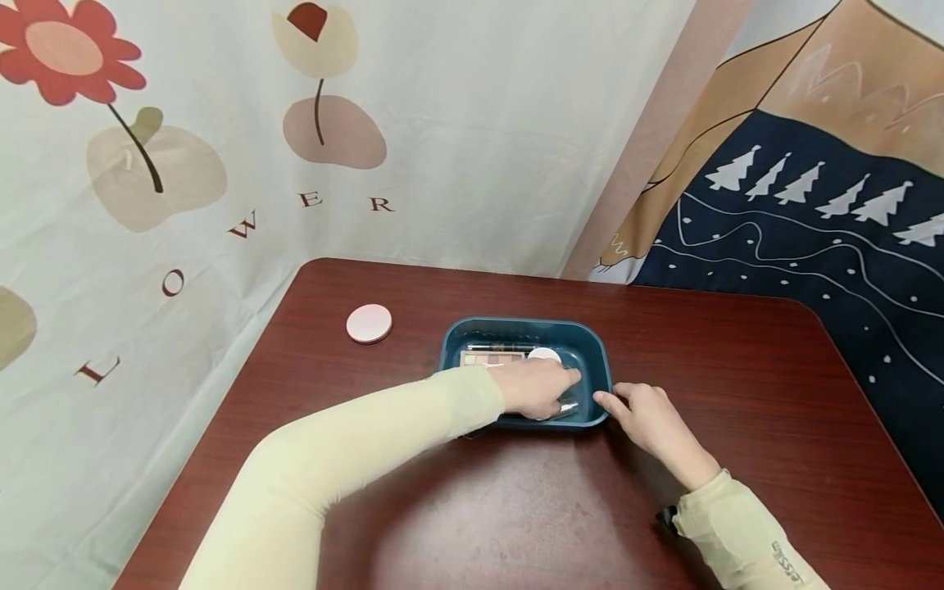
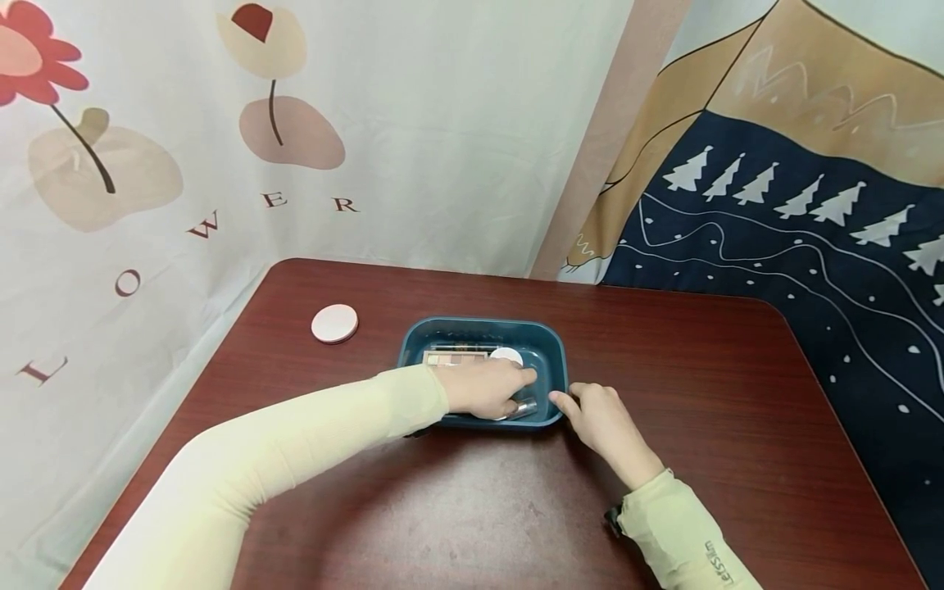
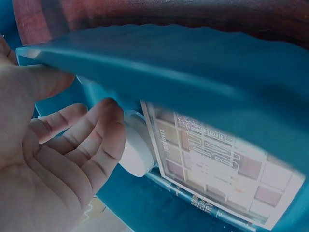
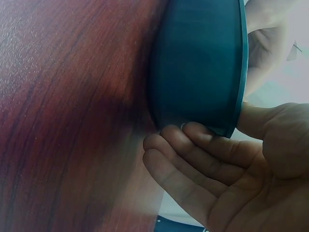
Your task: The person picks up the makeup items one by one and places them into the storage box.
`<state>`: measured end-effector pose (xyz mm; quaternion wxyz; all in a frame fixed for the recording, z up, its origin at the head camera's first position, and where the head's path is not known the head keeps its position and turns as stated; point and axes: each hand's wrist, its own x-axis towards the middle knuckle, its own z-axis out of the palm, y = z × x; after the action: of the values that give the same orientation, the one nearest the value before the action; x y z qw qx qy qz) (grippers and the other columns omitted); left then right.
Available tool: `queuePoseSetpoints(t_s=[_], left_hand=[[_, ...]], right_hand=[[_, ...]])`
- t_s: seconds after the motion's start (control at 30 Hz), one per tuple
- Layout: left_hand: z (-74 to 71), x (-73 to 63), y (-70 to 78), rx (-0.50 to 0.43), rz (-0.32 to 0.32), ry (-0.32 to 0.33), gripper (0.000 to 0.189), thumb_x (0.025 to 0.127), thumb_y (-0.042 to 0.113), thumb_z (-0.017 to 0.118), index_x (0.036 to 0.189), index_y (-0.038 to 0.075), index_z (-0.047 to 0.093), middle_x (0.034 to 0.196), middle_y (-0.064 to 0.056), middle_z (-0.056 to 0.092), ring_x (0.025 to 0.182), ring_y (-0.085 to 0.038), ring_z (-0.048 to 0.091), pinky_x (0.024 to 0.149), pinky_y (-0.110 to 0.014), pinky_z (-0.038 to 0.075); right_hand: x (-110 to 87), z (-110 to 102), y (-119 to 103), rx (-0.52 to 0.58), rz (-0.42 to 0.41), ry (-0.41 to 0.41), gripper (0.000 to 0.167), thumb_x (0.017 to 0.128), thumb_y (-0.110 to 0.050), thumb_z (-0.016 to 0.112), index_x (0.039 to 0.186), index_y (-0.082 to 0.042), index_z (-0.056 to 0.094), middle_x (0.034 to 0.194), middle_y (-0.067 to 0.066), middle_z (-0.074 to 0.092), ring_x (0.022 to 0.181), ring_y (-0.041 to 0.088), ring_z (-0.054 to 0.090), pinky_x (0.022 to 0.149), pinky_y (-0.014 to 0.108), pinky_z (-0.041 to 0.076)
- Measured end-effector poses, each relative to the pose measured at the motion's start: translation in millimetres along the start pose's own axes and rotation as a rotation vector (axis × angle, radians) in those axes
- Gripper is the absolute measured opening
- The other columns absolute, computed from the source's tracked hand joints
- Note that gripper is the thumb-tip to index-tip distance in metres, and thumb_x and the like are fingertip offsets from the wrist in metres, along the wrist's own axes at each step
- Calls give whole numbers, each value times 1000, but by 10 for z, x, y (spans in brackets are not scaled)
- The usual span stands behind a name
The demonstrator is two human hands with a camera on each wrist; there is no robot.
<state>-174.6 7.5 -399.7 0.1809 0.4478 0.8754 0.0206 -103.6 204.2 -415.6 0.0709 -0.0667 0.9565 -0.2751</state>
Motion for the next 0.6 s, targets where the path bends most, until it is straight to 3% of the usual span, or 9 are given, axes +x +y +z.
queuePoseSetpoints(t_s=[0.33, 0.6], left_hand=[[-25, -164, -56, 35, -29, 36, 52, 104, 31, 62, 150, 10, 51, 145, -8, 57, 134, -18, 54, 111, -28, 44], [-9, -284, -153, 65, 11, 97, 45, 104, 30, 62, 142, 8, 58, 137, -8, 61, 125, -19, 58, 109, -30, 47]], right_hand=[[1, 6, -4, 2, 5, 1, 31, 105, -26, 63, 79, -7, 64, 59, -3, 44, 60, 15, 46, 59, 31, 40], [4, 0, -8, -5, 16, -6, 31, 104, -27, 63, 80, -7, 65, 60, -2, 46, 61, 15, 46, 59, 31, 41]])
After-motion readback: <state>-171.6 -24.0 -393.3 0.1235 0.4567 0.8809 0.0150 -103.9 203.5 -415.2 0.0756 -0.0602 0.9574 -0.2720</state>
